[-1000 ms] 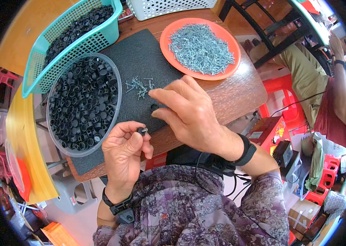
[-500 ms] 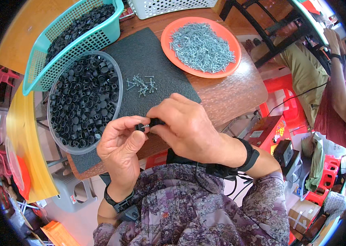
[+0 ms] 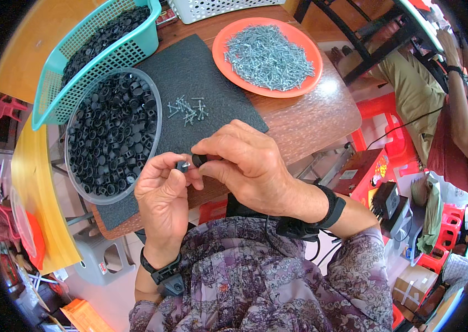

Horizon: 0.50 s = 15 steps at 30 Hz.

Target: Manually assembling small black plastic caps with metal screws.

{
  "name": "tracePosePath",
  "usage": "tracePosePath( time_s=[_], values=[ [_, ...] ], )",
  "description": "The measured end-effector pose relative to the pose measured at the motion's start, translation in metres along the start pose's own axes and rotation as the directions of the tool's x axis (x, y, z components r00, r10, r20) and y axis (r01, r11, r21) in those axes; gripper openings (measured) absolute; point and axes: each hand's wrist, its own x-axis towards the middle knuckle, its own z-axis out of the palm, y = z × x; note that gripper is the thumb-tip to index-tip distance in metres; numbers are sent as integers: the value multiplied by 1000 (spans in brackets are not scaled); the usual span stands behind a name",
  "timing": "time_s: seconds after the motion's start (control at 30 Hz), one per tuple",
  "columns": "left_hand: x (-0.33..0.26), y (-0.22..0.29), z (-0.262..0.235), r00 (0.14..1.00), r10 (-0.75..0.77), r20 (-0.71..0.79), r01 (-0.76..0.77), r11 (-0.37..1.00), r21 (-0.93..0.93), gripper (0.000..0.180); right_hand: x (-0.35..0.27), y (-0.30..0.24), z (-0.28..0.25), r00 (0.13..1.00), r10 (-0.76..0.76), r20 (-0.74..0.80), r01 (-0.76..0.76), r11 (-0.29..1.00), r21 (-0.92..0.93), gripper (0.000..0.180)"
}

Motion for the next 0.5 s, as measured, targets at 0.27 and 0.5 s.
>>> tracePosePath(
  time_s=[0.27,0.5],
  values=[
    [-1,3,-2,1000,11,-9,-11,1000,-16,26,-1,-9,-4,922,375,97,-381,833,400,23],
    [-3,9,1,994,104,-43,-91,968,235,26,0,-3,-3,792,532,301,-574,480,663,23]
  ],
)
